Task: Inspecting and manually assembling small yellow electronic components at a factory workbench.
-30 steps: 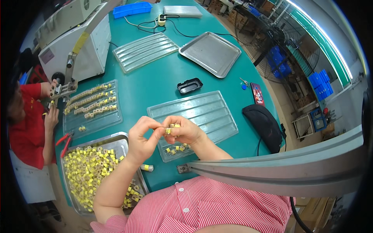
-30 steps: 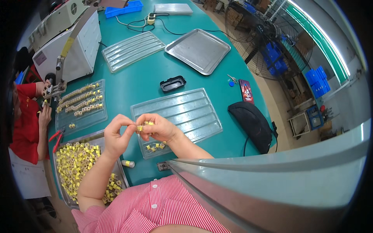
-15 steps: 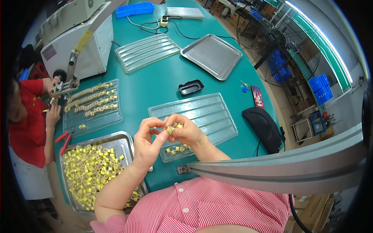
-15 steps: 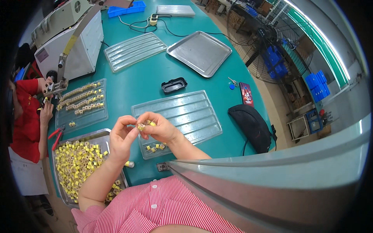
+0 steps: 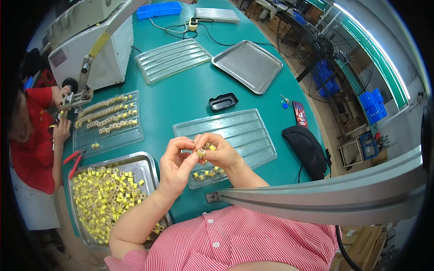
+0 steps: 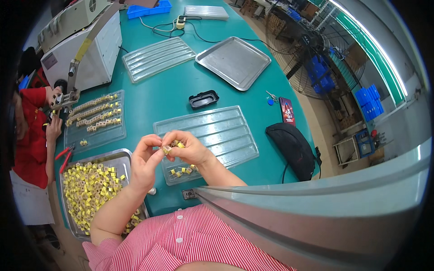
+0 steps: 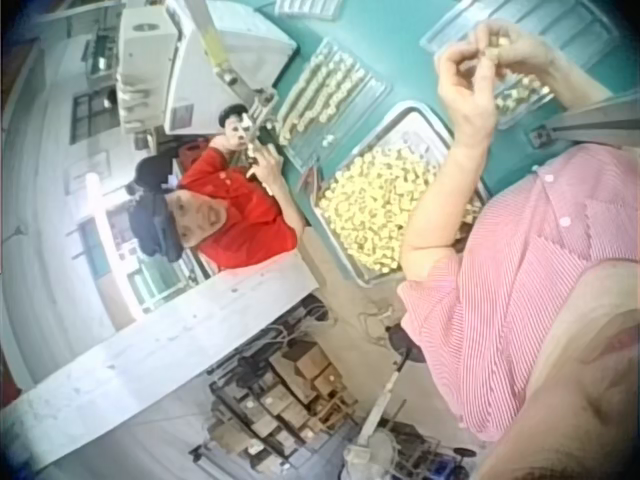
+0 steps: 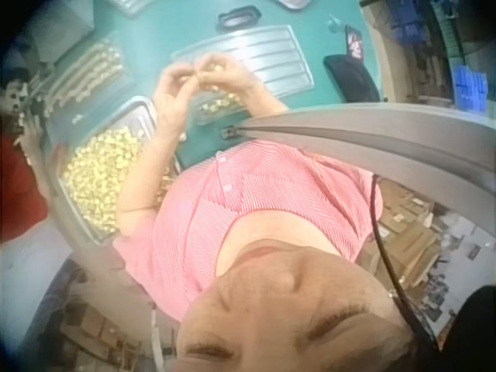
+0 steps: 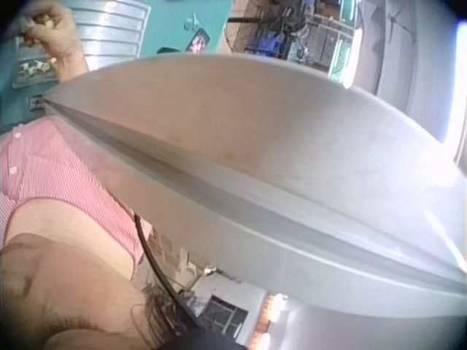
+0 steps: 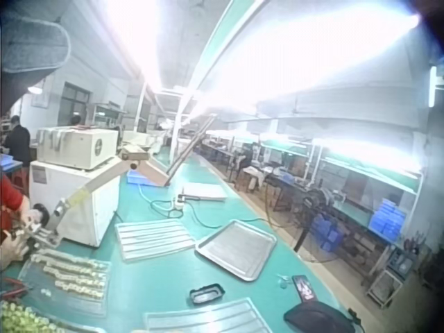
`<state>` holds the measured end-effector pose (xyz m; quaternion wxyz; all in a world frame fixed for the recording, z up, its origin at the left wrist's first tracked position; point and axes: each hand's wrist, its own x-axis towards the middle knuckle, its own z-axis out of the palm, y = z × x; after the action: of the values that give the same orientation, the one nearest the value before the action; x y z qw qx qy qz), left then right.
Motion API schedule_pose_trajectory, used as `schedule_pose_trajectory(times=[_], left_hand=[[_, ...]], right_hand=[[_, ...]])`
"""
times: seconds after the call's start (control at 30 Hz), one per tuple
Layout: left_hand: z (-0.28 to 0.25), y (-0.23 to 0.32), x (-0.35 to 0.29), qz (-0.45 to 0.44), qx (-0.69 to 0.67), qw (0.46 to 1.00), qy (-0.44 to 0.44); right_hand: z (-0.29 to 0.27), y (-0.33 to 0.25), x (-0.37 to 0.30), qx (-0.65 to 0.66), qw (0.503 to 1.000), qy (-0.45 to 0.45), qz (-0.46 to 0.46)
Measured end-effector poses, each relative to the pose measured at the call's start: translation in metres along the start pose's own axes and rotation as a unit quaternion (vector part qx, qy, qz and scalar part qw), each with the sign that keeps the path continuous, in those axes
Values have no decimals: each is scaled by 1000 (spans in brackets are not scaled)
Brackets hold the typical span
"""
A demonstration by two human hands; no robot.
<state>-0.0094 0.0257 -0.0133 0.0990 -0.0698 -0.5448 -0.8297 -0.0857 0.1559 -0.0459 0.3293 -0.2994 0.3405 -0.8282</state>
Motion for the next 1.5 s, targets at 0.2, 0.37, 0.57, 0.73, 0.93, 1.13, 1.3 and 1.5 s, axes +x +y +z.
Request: schedule_pose_trajectory(times=[0.2,0.37,0.57,0.73,0.93,1.13,1.3,1.5], left_hand=[[-1,2,0,-12,-13,1000,-7],[0,7,1,-23,-22,999,-2],[-5,17,4,45,245,968,24],[-7,32,9,346,536,770,-18],[-9,32,11,393,590,704,-36],[-10,35,11,378,614,692,-35],[-21,40,19,322,580,744,-77],[-27,40,20,142,506,846,-96]], right_hand=[[2,-3,1,-47,999,-8,-10],[2,-4,0,-74,997,-14,-15],[7,-2,-1,27,994,74,78],[12,-1,-1,21,991,106,81],[10,-3,-1,8,994,85,69],[10,-4,1,-35,992,89,78],[8,-7,1,-90,988,70,102],[12,-5,3,-123,983,63,118]])
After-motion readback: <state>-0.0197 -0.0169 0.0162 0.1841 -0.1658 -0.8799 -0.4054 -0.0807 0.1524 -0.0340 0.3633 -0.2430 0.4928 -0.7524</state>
